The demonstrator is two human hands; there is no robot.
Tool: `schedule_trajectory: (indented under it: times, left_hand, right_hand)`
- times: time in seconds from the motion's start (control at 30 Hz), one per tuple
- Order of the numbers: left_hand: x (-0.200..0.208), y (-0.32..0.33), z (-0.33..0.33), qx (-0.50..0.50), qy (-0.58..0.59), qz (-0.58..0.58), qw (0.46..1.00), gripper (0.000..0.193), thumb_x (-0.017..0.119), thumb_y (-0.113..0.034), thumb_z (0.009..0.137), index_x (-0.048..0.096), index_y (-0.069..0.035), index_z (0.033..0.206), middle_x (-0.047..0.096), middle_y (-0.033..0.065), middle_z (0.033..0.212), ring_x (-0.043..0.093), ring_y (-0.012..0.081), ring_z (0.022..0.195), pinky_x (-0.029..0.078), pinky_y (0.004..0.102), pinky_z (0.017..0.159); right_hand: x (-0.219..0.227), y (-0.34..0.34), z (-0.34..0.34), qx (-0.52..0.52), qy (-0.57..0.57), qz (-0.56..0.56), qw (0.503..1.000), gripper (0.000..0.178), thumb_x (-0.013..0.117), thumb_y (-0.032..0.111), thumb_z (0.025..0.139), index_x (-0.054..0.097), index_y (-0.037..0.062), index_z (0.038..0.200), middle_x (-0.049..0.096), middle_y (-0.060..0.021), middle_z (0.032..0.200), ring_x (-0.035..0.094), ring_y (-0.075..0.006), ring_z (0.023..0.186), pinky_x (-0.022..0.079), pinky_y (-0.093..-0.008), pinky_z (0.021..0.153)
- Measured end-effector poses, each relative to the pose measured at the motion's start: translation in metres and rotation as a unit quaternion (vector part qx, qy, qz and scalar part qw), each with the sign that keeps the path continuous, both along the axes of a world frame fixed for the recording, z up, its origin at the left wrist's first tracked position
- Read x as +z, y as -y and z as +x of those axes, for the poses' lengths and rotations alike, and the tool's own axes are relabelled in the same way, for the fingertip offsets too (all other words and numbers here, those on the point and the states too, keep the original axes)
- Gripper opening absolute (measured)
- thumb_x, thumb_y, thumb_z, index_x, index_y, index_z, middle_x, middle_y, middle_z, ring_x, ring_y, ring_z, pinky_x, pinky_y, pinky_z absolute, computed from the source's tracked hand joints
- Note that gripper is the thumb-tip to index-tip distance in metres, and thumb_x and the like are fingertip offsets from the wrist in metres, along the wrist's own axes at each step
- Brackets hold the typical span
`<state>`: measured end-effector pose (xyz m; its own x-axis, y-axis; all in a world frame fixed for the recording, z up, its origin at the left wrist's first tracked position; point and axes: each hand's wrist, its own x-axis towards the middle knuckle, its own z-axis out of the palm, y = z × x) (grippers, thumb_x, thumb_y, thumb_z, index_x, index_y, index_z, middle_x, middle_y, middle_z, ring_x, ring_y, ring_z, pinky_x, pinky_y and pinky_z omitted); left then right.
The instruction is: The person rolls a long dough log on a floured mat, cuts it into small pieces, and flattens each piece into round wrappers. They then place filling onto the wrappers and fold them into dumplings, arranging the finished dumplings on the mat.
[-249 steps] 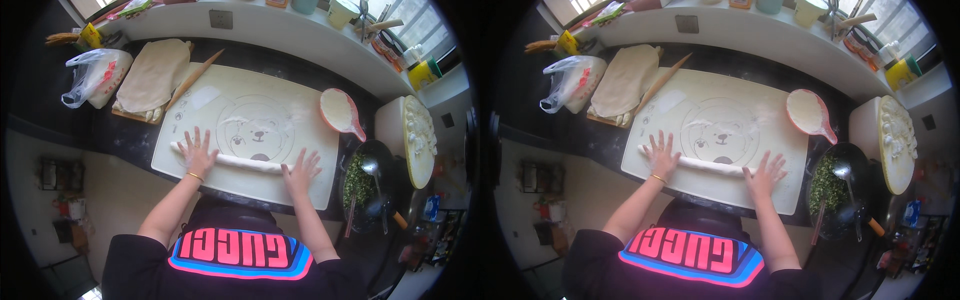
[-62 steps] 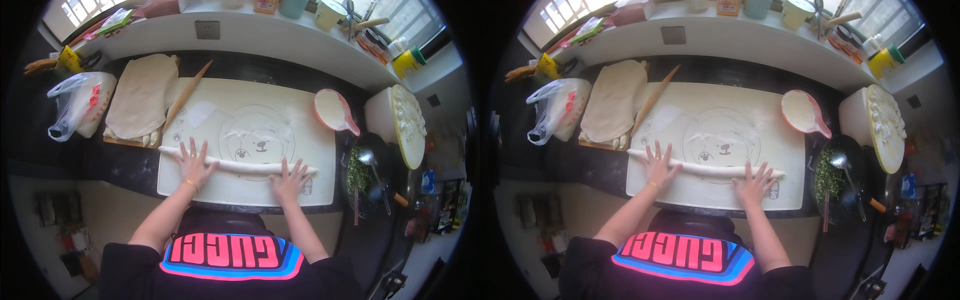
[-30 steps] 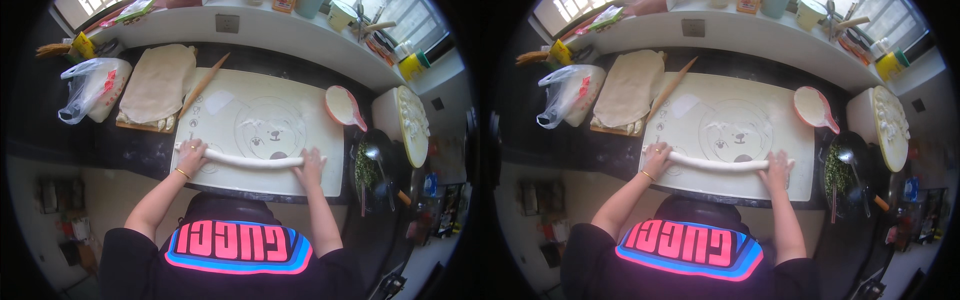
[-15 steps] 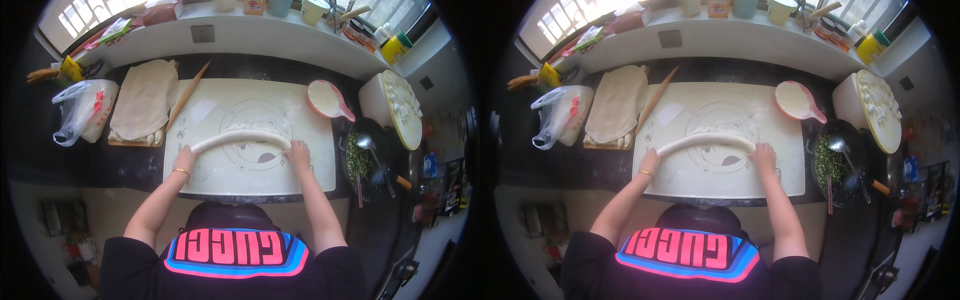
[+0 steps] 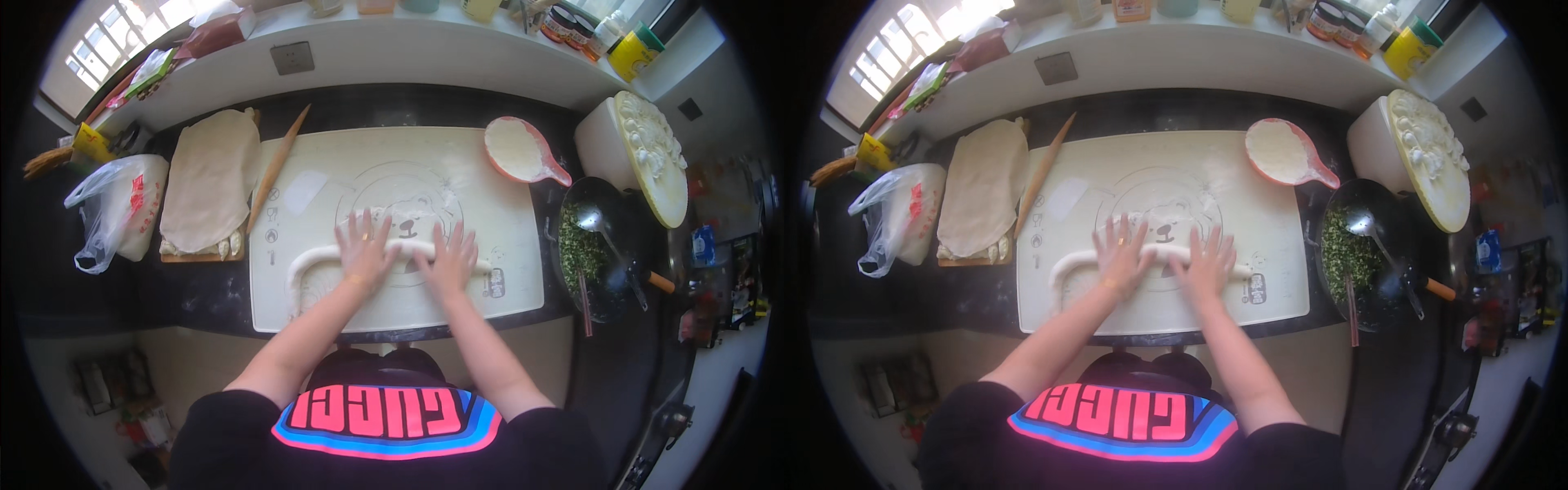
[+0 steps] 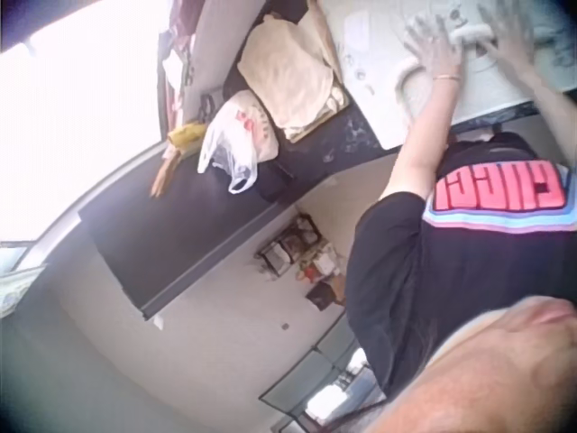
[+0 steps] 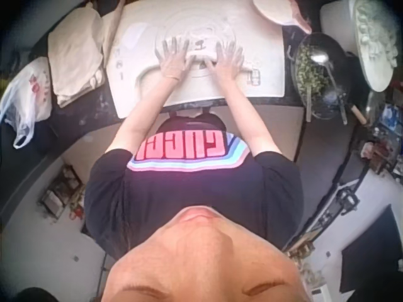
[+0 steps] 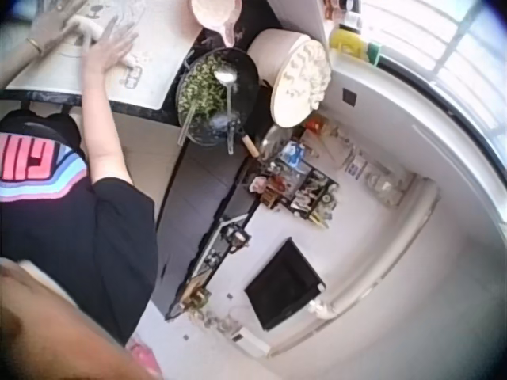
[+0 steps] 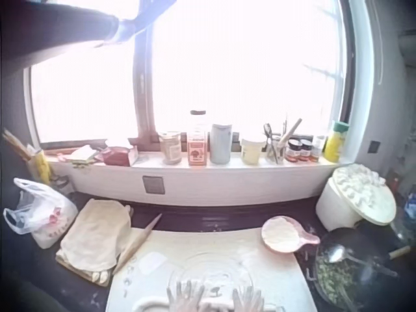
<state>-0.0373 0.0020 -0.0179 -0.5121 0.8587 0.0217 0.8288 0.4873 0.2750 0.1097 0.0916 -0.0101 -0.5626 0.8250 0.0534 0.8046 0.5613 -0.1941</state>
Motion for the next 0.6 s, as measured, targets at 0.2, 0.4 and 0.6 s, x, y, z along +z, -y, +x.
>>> schedule_trajectory:
  times: [0.2,0.4,0.6]
  left_hand:
    - [0.022,0.001,-0.001,0.081,0.074,-0.074,0.991,0.072,0.048,-0.058,0.081,0.033,-0.023,0.142,0.014,0.0142,0.152,0.004,0.0404,0.139,0.0,0.0667,0.103]
    - [0.043,-0.064,-0.041,0.1,-0.01,-0.102,0.99,0.071,0.045,-0.056,0.084,0.028,-0.022,0.144,0.012,0.0131,0.152,0.002,0.0387,0.14,0.0,0.0665,0.104]
    - [0.026,-0.124,-0.001,0.061,0.048,-0.127,0.989,0.056,0.035,-0.045,0.092,0.026,-0.025,0.144,0.012,0.0123,0.152,0.006,0.0372,0.14,0.002,0.0662,0.105]
  right_hand:
    - [-0.019,0.005,0.026,0.021,-0.021,0.045,0.999,0.069,0.052,0.052,0.083,0.034,0.0186,0.142,0.017,-0.0195,0.149,0.01,-0.0444,0.136,0.006,-0.0618,0.106]
    - [0.003,-0.12,-0.023,0.019,-0.009,0.091,0.996,0.068,0.05,0.05,0.085,0.037,0.0114,0.139,0.018,-0.0185,0.149,0.01,-0.0395,0.138,0.004,-0.0648,0.105]
    - [-0.008,-0.111,-0.065,0.012,0.015,0.03,0.999,0.065,0.051,0.045,0.085,0.038,0.0116,0.139,0.018,-0.0179,0.149,0.011,-0.04,0.138,0.009,-0.0619,0.107]
